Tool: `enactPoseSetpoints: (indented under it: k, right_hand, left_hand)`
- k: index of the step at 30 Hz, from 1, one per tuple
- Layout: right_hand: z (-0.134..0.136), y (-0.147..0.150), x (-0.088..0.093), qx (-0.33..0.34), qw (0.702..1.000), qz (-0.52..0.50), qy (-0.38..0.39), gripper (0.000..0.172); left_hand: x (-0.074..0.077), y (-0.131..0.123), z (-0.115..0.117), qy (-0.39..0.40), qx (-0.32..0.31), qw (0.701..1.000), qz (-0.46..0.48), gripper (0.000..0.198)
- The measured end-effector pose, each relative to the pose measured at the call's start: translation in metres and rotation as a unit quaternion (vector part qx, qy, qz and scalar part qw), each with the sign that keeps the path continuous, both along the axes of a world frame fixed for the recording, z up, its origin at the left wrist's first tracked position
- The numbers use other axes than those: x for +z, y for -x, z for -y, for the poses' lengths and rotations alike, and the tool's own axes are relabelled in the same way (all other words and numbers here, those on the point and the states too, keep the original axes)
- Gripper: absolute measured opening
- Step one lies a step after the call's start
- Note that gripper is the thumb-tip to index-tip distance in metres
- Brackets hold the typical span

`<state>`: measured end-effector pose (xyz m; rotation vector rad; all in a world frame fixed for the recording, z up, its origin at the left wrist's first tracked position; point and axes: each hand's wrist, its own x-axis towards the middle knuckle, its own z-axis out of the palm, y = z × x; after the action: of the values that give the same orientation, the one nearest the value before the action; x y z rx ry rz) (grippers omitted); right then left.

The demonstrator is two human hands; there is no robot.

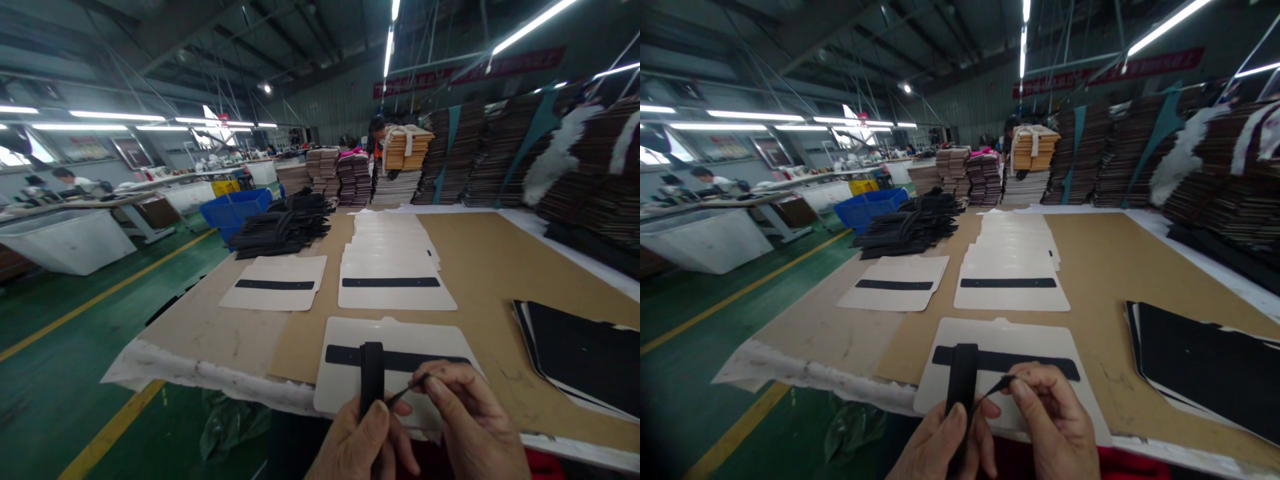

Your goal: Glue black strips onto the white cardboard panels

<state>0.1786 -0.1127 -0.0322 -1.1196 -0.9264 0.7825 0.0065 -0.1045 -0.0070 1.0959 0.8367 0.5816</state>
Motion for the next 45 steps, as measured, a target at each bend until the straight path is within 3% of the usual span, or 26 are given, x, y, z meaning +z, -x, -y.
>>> enactPoseSetpoints:
  k: [5,8,12,15,18,20,23,25,28,29,31,33,35,37,40,45]
  right_hand:
    - [-0.004,0.002,0.004,0.064,0.993,-0.085,-0.047,0.015]
    - [-0.005,-0.001,-0.002,0.052,0.993,-0.057,-0.091,0.007]
    - [-0.002,-0.001,-0.003,0.028,0.992,-0.047,-0.11,0.009]
    - [0.003,0.011,0.001,0.076,0.988,-0.125,-0.056,0.011]
    - [0.008,0.024,0.001,0.209,0.955,-0.203,0.052,0.02]
    - [0.008,0.024,0.002,0.256,0.937,-0.225,0.075,0.025]
    - [0.001,0.002,0.018,0.159,0.964,-0.214,0.015,0.024]
    - [-0.005,-0.022,0.037,0.08,0.972,-0.22,-0.01,0.02]
    - [-0.016,-0.056,0.066,0.085,0.974,-0.206,0.024,0.014]
    - [-0.021,-0.063,0.074,0.097,0.979,-0.174,0.049,0.016]
    - [-0.034,-0.068,0.084,0.131,0.982,-0.074,0.111,0.025]
    - [-0.052,-0.06,0.09,0.196,0.962,0.043,0.184,0.034]
    - [-0.074,-0.043,0.09,0.269,0.924,0.144,0.231,0.035]
    - [-0.097,-0.024,0.087,0.326,0.888,0.218,0.242,0.029]
    - [-0.127,0.001,0.075,0.364,0.856,0.279,0.24,0.016]
    - [-0.154,0.025,0.051,0.378,0.838,0.332,0.212,0.004]
  left_hand:
    - [-0.002,-0.005,-0.001,-0.017,-0.012,1.0,0.003,0.076]
    - [-0.003,-0.006,-0.002,-0.022,-0.005,1.0,-0.008,0.074]
    - [-0.001,-0.006,-0.003,-0.006,-0.006,1.0,-0.017,0.077]
    - [0.001,-0.007,-0.002,0.02,-0.021,1.0,-0.013,0.08]
    - [-0.002,-0.007,0.001,0.043,-0.013,0.999,0.009,0.076]
    - [-0.006,-0.004,0.002,0.057,-0.015,0.998,0.015,0.081]
    - [-0.008,0.011,-0.003,0.047,-0.037,0.998,-0.016,0.084]
    - [-0.002,0.027,-0.008,0.013,-0.082,0.994,-0.07,0.069]
    - [0.018,0.056,-0.014,-0.073,-0.194,0.957,-0.205,0.05]
    - [0.025,0.064,-0.015,-0.116,-0.201,0.939,-0.253,0.045]
    - [0.036,0.074,-0.018,-0.234,-0.144,0.899,-0.341,0.026]
    - [0.039,0.076,-0.025,-0.358,-0.081,0.834,-0.411,0.006]
    - [0.033,0.07,-0.038,-0.435,-0.059,0.772,-0.46,0.024]
    - [0.023,0.06,-0.053,-0.465,-0.049,0.736,-0.49,0.036]
    - [0.01,0.05,-0.071,-0.466,-0.048,0.724,-0.507,0.039]
    - [-0.001,0.052,-0.076,-0.453,-0.05,0.738,-0.498,0.045]
